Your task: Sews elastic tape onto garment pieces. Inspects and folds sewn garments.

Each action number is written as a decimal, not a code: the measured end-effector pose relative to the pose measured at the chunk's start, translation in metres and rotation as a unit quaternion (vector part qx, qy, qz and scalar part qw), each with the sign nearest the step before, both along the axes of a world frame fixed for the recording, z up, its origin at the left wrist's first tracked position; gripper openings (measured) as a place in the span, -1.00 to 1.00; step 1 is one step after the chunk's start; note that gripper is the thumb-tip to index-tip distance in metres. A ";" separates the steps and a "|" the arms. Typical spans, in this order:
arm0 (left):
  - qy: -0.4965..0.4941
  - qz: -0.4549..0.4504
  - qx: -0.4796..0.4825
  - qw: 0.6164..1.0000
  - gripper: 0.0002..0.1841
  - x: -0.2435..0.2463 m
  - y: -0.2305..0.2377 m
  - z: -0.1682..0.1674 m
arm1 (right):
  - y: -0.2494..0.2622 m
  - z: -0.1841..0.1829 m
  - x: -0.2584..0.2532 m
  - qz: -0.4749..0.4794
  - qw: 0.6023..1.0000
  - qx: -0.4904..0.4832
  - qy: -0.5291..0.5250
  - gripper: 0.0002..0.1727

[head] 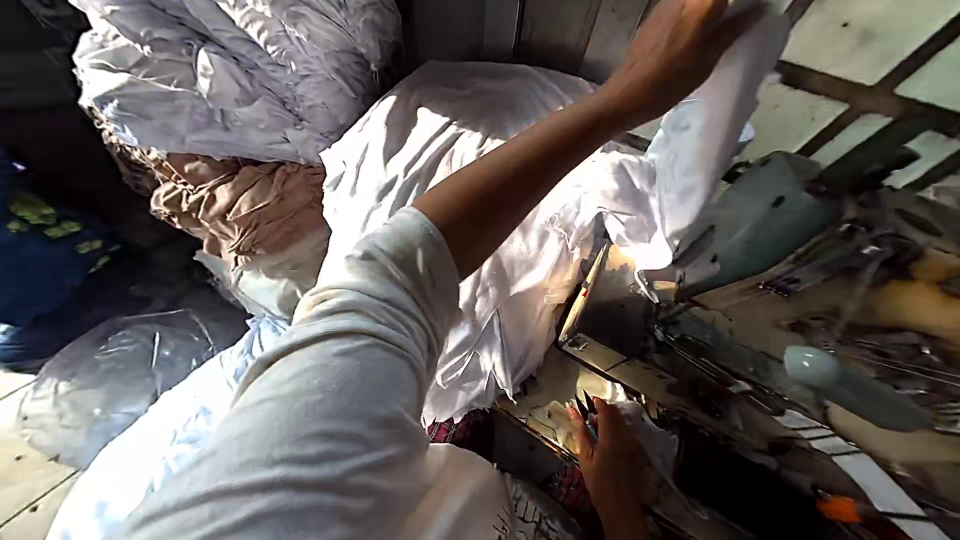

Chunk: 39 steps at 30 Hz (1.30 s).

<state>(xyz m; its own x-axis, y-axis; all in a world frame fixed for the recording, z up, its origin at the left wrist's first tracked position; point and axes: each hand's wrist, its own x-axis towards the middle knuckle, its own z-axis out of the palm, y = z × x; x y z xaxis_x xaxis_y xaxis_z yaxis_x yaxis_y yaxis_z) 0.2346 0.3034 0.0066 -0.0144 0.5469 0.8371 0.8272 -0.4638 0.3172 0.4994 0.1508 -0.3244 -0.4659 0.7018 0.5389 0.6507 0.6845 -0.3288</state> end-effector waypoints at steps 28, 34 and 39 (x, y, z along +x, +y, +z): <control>0.060 0.378 -0.148 0.912 -0.69 -0.217 -0.316 -0.153 | -0.009 0.021 -0.007 0.074 0.991 0.028 0.106 -0.68; 0.016 0.325 -0.152 0.933 -0.68 -0.185 -0.286 -0.157 | -0.007 0.052 -0.077 0.253 0.945 -0.072 0.196 -0.75; 0.196 0.081 -0.172 0.962 -0.71 -0.124 -0.197 -0.217 | 0.002 0.077 -0.145 0.325 0.912 -0.153 0.197 -0.78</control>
